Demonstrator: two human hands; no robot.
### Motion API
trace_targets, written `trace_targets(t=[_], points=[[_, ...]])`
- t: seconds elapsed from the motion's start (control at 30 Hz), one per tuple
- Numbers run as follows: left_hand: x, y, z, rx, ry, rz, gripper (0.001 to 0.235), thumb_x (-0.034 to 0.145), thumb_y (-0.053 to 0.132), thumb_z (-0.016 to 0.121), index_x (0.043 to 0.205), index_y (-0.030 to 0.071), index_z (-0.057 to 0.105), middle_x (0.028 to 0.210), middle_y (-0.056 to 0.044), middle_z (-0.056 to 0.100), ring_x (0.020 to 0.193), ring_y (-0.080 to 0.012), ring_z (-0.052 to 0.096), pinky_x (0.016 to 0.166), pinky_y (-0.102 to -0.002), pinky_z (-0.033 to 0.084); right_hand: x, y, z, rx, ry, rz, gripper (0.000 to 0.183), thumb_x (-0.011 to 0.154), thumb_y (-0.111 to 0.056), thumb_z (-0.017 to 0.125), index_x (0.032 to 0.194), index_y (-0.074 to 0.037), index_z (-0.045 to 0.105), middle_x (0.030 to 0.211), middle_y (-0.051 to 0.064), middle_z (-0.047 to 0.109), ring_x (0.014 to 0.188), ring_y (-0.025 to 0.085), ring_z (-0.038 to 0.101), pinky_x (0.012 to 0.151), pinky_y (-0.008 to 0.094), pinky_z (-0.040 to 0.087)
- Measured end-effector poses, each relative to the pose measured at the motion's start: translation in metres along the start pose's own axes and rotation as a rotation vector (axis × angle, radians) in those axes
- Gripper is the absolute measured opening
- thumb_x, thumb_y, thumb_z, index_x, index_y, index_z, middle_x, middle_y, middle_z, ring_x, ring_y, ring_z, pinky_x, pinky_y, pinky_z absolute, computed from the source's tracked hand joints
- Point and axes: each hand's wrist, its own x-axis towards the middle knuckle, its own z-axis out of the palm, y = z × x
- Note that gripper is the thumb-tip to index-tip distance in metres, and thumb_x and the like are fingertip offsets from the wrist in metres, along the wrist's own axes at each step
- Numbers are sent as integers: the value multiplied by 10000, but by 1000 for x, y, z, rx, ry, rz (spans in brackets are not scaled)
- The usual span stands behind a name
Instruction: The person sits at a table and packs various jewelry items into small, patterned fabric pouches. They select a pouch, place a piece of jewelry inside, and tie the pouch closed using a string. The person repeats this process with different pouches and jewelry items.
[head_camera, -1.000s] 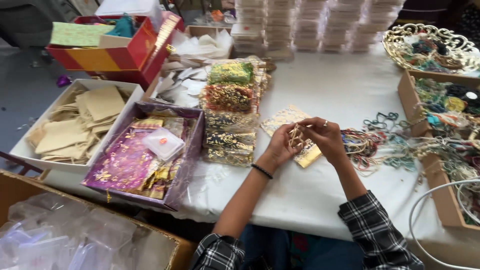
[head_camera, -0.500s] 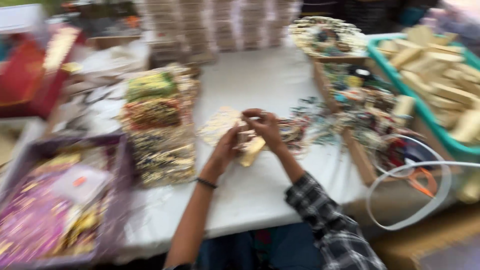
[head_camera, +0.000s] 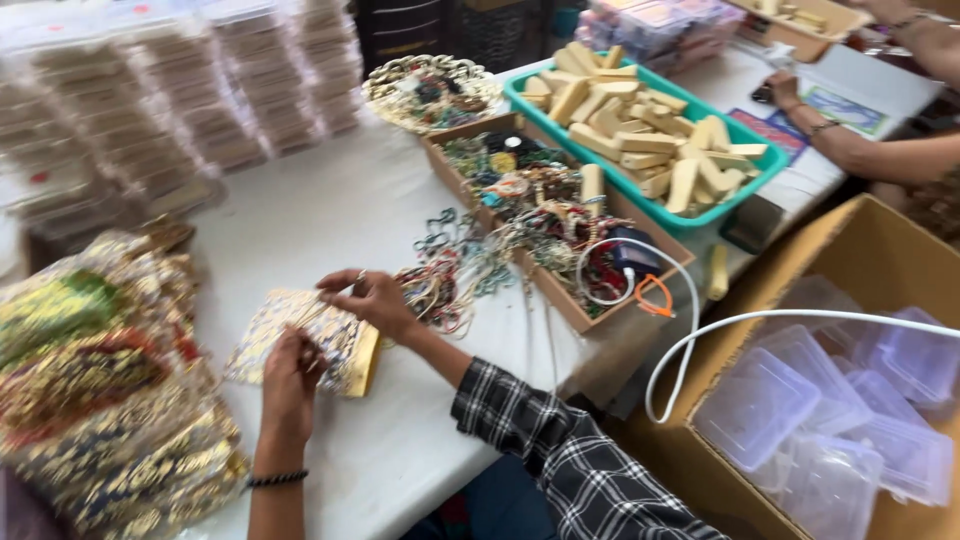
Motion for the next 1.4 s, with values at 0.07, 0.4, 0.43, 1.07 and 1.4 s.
trace_targets(t=[0.07,0.4,0.43,1.07,1.4], points=[[0,4,5,-5,29,20,223,1124,338,502,1033,148,575,895,26,588,855,-115,593,774,-289,510,-1,3,1,38,-14,1,238,940,-147,755,1157,-50,749,1003,-2,774,763,-10,653,646,177,535],[-19,31,37,-111,-26,166,452,1100,367,482,1450,84,514,1417,-19,571,1324,-143,547,1148,-405,436,-15,5,17,-101,-148,-58,253,945,-182,778,1174,-74,777,1072,35,778,942,62,713,826,232,594],[-17,29,36,-89,-13,177,486,1095,374,496,1485,84,488,1443,-10,551,1336,-143,532,1134,-395,436,-15,10,15,-153,-148,-65,251,942,-184,781,1173,-85,780,1058,27,786,941,70,724,833,234,596],[-12,12,17,1234,260,664,195,990,89,693,1161,4,732,1183,-205,594,868,-288,649,748,-368,538,-15,-5,15,-396,-68,-288,198,969,-150,766,1162,-117,803,1007,37,776,916,112,680,847,280,568],[-6,12,14,1048,141,779,228,921,11,715,1148,15,735,1194,-128,696,1099,-287,667,929,-388,543,1,36,9,364,-308,116,147,1041,-161,646,1158,-72,649,1266,22,644,1142,140,661,993,325,580]])
